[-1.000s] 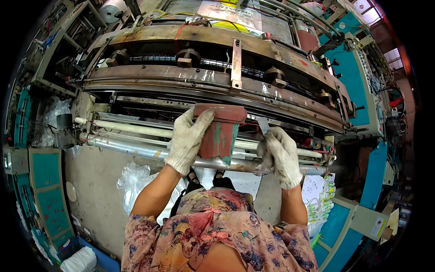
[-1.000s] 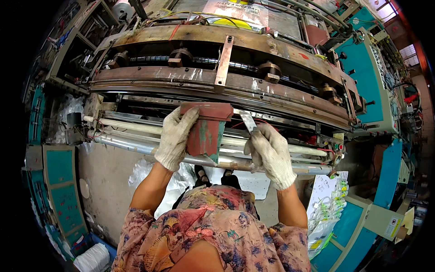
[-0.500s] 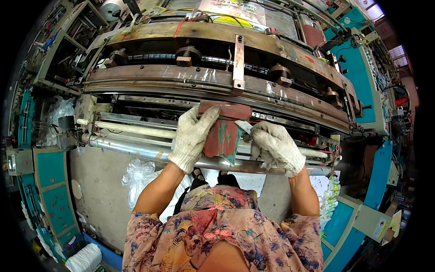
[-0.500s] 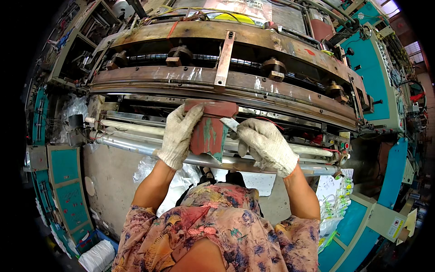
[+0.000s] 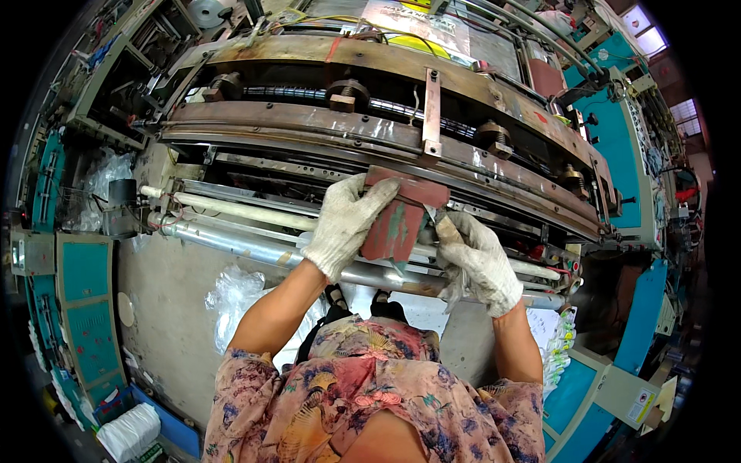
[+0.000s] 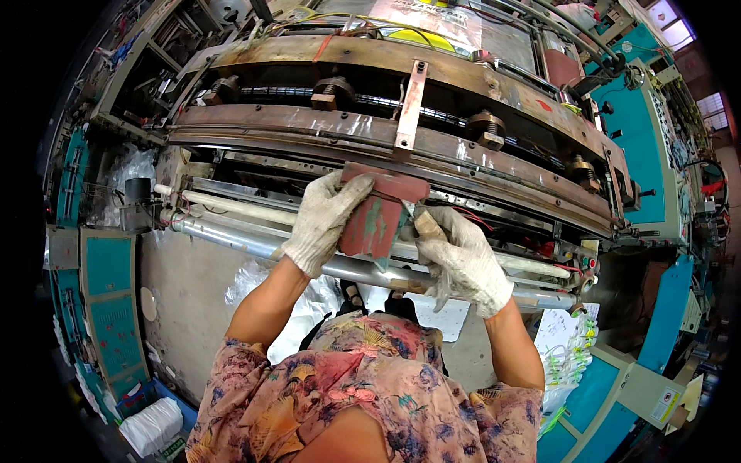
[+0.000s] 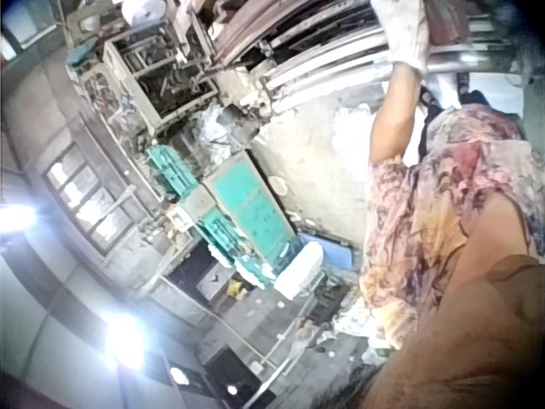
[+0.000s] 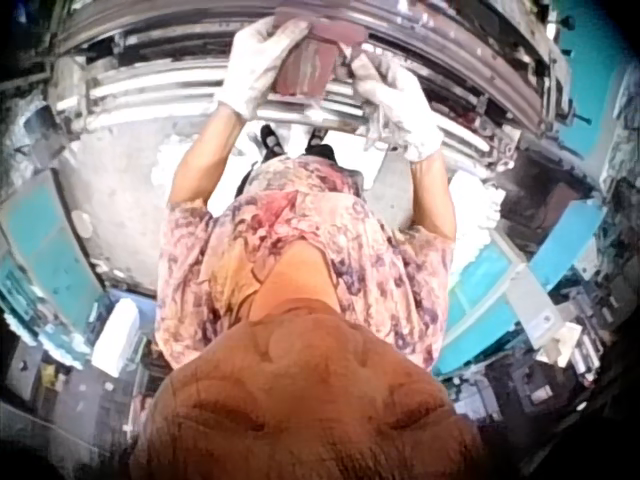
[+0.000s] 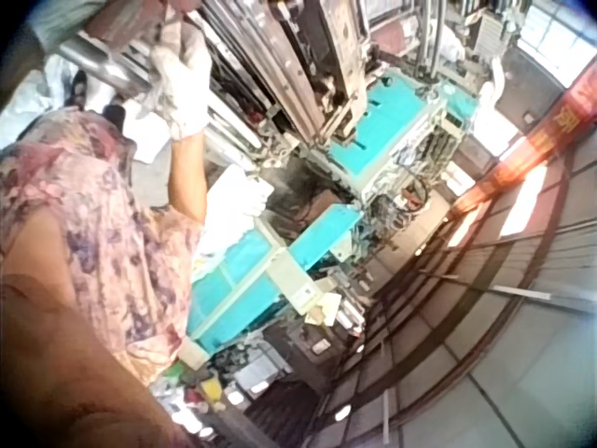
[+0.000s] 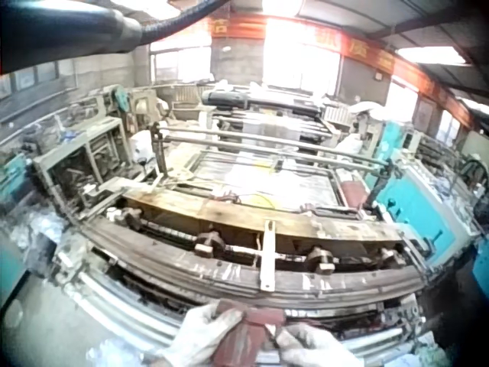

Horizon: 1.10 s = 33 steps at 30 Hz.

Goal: The person uses a sanding block to scrub and clean the metal rollers and frame of a large industrial machine. They repeatedly rub the surface of the rollers and surrounding components with the block, then use a cloth to wipe away residue. The person also uses a small brush to clean crevices in the machine's structure.

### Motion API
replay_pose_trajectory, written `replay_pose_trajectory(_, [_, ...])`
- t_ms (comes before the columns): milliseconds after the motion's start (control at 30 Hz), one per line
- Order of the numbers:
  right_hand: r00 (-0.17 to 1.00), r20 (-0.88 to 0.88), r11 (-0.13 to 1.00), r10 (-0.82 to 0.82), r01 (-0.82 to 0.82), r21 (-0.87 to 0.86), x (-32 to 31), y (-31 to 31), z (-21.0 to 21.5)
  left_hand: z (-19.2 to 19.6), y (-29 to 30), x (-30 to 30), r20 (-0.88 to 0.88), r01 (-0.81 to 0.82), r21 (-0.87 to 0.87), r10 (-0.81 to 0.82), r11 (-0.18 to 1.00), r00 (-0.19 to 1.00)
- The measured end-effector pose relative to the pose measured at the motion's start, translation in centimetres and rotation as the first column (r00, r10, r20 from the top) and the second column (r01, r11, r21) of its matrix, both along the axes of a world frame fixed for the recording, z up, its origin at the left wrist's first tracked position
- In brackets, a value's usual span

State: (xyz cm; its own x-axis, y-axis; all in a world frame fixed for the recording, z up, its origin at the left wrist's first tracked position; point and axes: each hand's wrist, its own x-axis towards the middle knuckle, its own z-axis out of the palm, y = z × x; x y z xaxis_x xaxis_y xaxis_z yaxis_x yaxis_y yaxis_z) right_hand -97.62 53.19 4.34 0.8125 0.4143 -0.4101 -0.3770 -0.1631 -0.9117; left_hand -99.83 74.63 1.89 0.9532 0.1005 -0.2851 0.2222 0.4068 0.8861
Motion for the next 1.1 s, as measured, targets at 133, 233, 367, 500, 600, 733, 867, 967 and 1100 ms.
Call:
replay_pose_trajectory(133, [1.000, 0.022, 0.990, -0.005, 0.008, -0.143, -0.4, 0.7, 1.5, -0.3, 0.1, 0.0, -0.007, -0.024, -0.050, 0.024, 0.998, 1.000])
replay_pose_trajectory(233, [0.998, 0.032, 0.982, -0.058, 0.063, -0.181, -0.6, 1.8, 1.8, -0.1, 0.4, -0.2, -0.015, -0.037, -0.068, 0.036, 0.997, 0.999])
replay_pose_trajectory(367, [0.990, 0.097, 0.985, -0.106, 0.118, -0.123, -0.7, 3.2, 0.4, -0.9, 1.1, 0.0, -0.014, -0.064, -0.086, 0.063, 0.994, 0.998])
replay_pose_trajectory(500, [0.991, -0.003, 0.991, -0.131, 0.131, 0.005, -0.6, 4.7, 0.8, -1.2, 2.0, 0.0, -0.027, -0.109, -0.068, 0.107, 0.992, 0.994])
replay_pose_trajectory(600, [0.985, 0.037, 0.983, -0.171, 0.168, 0.077, -0.5, 5.0, -0.8, -1.4, 2.3, 0.2, -0.058, -0.082, -0.023, 0.080, 0.996, 0.995])
replay_pose_trajectory(733, [0.977, 0.017, 0.977, -0.214, 0.213, 0.016, -0.8, 5.7, 0.4, -1.1, 2.3, 0.4, -0.078, -0.059, 0.032, 0.062, 0.998, 0.995])
replay_pose_trajectory(867, [0.968, 0.025, 0.968, -0.251, 0.250, 0.037, -0.7, 5.4, -0.5, -0.7, 1.4, 0.8, -0.087, -0.117, 0.016, 0.118, 0.993, 0.989])
replay_pose_trajectory(967, [0.969, 0.066, 0.971, -0.238, 0.237, 0.020, -0.7, 4.6, -0.8, -0.9, 0.8, 0.9, -0.097, -0.167, -0.008, 0.165, 0.986, 0.982])
replay_pose_trajectory(1100, [0.959, 0.155, 0.971, -0.239, 0.236, 0.038, -0.5, 3.3, -1.9, -0.5, 0.3, 0.8, -0.103, -0.213, 0.004, 0.213, 0.977, 0.972])
